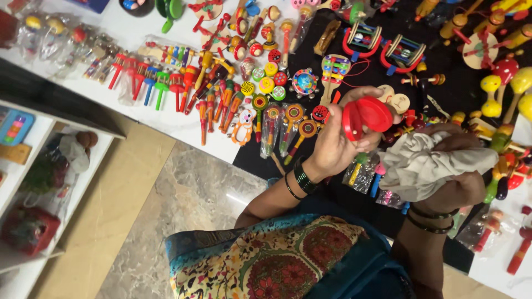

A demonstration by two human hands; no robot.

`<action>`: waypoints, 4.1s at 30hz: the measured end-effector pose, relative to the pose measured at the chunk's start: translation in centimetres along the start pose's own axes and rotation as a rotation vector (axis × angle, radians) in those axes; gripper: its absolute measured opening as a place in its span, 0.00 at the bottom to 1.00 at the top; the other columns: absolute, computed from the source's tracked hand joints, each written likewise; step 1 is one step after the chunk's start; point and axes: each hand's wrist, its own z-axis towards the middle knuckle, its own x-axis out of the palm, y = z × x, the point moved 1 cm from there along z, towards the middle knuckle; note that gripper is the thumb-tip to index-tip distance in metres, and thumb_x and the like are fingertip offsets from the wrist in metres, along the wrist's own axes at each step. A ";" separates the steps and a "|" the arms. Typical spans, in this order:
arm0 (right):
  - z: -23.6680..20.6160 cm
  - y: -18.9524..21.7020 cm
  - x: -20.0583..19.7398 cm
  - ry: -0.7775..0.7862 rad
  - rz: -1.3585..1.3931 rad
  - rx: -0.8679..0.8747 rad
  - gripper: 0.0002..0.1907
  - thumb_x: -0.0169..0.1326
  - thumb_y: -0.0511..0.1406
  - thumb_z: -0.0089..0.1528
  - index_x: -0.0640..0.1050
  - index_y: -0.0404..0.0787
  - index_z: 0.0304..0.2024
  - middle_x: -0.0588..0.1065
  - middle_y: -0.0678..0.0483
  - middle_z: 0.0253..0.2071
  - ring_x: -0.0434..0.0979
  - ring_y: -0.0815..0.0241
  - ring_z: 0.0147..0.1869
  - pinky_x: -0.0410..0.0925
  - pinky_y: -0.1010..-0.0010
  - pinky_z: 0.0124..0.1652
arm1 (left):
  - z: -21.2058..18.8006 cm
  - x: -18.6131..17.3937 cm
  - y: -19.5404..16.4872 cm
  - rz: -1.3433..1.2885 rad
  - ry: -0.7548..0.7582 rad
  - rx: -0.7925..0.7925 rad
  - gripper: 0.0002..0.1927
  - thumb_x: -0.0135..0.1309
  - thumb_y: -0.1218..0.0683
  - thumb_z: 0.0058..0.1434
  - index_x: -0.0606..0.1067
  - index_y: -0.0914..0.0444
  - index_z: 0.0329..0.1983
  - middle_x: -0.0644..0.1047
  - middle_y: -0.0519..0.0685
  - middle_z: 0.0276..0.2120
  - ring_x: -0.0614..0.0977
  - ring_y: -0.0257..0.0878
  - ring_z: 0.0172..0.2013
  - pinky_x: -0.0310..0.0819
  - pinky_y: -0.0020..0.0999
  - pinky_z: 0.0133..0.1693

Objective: The person wipes various wooden toys on a table using a white cloth. They pick up each toy, wipe it, and place it back among other toys. The person handles items one at a time, including maracas, rattles, and small wooden figures.

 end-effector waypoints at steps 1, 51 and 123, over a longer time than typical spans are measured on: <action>0.2 0.0 -0.1 0.017 0.014 0.001 0.18 0.44 0.43 0.66 0.70 0.32 0.37 0.66 0.49 0.40 0.71 0.47 0.49 0.69 0.61 0.50 | -0.1 0.1 0.1 -0.011 -0.009 -0.015 0.35 0.28 0.31 0.78 0.57 0.61 0.71 0.74 0.62 0.53 0.65 0.30 0.27 0.61 0.24 0.33; 1.9 -1.2 -2.8 -0.028 0.087 -0.020 0.15 0.44 0.40 0.68 0.70 0.33 0.35 0.65 0.49 0.37 0.70 0.48 0.42 0.69 0.63 0.44 | 1.0 1.5 1.7 -0.146 0.093 0.167 0.20 0.44 0.40 0.80 0.64 0.58 0.61 0.73 0.58 0.48 0.67 0.32 0.30 0.62 0.24 0.32; 1.8 -6.5 0.3 -0.198 -0.192 0.197 0.23 0.54 0.47 0.75 0.69 0.36 0.60 0.73 0.54 0.52 0.74 0.64 0.54 0.70 0.71 0.55 | 0.2 2.4 0.8 1.362 -0.059 0.299 0.33 0.74 0.54 0.52 0.76 0.54 0.62 0.77 0.47 0.55 0.82 0.37 0.54 0.81 0.30 0.55</action>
